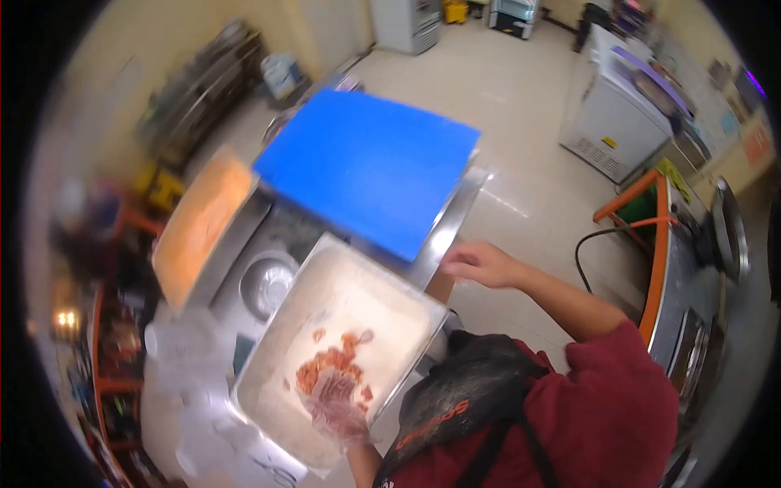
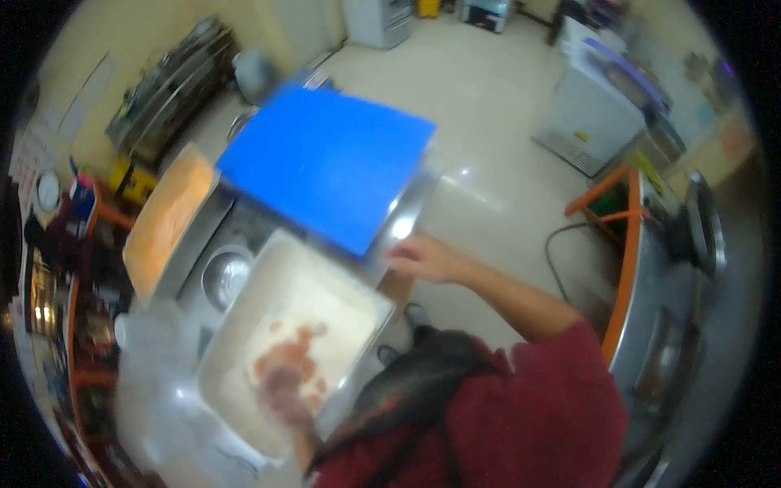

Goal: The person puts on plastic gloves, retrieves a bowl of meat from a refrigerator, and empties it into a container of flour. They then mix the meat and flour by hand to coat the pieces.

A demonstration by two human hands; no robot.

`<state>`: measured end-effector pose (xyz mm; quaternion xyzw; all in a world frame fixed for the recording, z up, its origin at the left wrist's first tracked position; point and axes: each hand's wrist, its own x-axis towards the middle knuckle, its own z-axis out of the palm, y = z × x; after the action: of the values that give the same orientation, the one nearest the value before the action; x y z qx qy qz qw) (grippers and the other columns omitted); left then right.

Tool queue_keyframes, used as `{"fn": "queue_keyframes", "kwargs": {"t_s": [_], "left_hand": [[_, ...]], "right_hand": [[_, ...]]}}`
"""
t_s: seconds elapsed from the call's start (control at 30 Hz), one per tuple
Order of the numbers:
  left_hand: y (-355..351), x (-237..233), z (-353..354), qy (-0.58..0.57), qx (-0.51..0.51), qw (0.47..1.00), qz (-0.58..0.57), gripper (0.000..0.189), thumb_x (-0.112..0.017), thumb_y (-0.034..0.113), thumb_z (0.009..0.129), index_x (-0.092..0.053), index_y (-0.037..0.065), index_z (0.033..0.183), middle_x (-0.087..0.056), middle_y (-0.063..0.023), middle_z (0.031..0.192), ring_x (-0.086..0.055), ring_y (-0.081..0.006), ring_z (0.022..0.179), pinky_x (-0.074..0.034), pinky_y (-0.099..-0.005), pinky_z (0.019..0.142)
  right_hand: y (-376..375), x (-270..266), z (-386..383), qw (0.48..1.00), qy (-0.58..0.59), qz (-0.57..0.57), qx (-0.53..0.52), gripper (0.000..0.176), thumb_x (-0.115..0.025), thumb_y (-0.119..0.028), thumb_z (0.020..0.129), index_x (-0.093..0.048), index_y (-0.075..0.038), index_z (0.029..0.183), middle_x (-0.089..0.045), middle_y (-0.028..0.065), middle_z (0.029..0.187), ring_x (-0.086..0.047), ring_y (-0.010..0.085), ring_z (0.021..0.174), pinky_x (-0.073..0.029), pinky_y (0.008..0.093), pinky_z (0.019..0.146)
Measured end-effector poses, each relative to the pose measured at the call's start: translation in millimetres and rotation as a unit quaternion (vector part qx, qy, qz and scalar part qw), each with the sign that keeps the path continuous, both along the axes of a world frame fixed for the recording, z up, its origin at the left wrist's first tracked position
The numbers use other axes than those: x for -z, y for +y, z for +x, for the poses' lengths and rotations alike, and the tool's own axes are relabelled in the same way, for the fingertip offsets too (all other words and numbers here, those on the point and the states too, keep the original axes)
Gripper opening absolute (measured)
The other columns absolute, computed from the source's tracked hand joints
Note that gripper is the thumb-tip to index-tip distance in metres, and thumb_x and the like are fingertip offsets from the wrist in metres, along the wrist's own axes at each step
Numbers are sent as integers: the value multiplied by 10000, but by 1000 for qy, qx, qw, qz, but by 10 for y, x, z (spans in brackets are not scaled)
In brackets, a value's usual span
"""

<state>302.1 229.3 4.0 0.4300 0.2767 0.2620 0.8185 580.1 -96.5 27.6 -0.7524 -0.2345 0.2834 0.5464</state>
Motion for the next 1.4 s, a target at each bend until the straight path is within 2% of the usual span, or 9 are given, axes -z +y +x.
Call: {"fn": "queue_keyframes", "kwargs": {"t_s": [0.13,0.2,0.33,0.5,0.7,0.8,1.1,1.27,1.4], "left_hand": [[-306,-213,533,-88,120,985,89,737,-390,629,990,-564,-30,1270,-651,-208,1173,-654,-341,989,-528,-442,902],[-582,-311,829,-173,214,960,56,712,-331,560,1031,-526,-49,1344,-625,-242,1266,-638,-370,1107,-493,-494,1002],[-1737,-640,1647,-109,183,962,172,643,-409,592,1004,-617,17,1204,-660,-187,1147,-658,-287,929,-551,-412,846],[-3662,-850,2637,-124,344,912,186,514,-432,435,1035,-623,-15,1194,-659,-196,1154,-660,-271,955,-539,-391,845],[-5071,320,3752,95,447,864,212,529,-471,519,1000,-632,78,1244,-671,-158,1156,-667,-258,949,-521,-396,818],[-5117,996,3926,231,457,803,303,594,-462,588,983,-600,115,1315,-659,-126,1164,-652,-250,943,-510,-385,818],[-5474,2587,5074,556,498,607,274,706,-380,691,952,-476,170,1419,-627,-131,1159,-614,-238,893,-494,-374,736],[-6525,2836,6917,511,518,644,236,773,-334,748,935,-406,201,1476,-610,-134,1156,-593,-231,865,-485,-368,691],[-7788,3094,8971,274,539,792,86,828,-297,793,922,-351,225,1522,-596,-136,1153,-577,-226,843,-478,-362,654]], "right_hand": [[-2351,1865,-1047,863,-140,-426,232,387,-614,-333,931,-659,-22,1157,-688,214,1111,-662,361,1044,-514,443,920],[-3235,2213,-1802,717,164,-651,187,424,-667,-229,834,-648,-39,1213,-664,227,1189,-620,358,1159,-471,452,1013],[-4418,2942,-3524,627,411,-541,381,387,-617,-300,906,-688,-45,1189,-659,184,1254,-624,335,1153,-512,441,952],[-5170,3452,-3871,657,527,-415,345,411,-581,-361,919,-692,-39,1149,-687,170,1139,-648,317,982,-528,439,861],[-6077,3988,-2531,783,432,-336,298,464,-537,-434,934,-696,-32,1101,-720,153,1002,-678,295,776,-547,437,751],[-6466,3825,-1647,842,197,-379,329,421,-566,-408,893,-712,-62,1081,-716,168,973,-689,275,844,-544,405,808],[-7752,2621,1359,829,179,-234,476,406,-551,-403,975,-689,-38,1087,-735,115,952,-697,226,902,-531,358,840],[-8693,2265,2708,818,159,-199,516,404,-532,-402,999,-680,-28,1043,-725,101,894,-680,210,839,-530,356,800],[-9724,2203,3626,797,89,-116,586,339,-551,-360,1004,-668,-44,969,-694,51,827,-641,156,766,-519,323,717]]}}
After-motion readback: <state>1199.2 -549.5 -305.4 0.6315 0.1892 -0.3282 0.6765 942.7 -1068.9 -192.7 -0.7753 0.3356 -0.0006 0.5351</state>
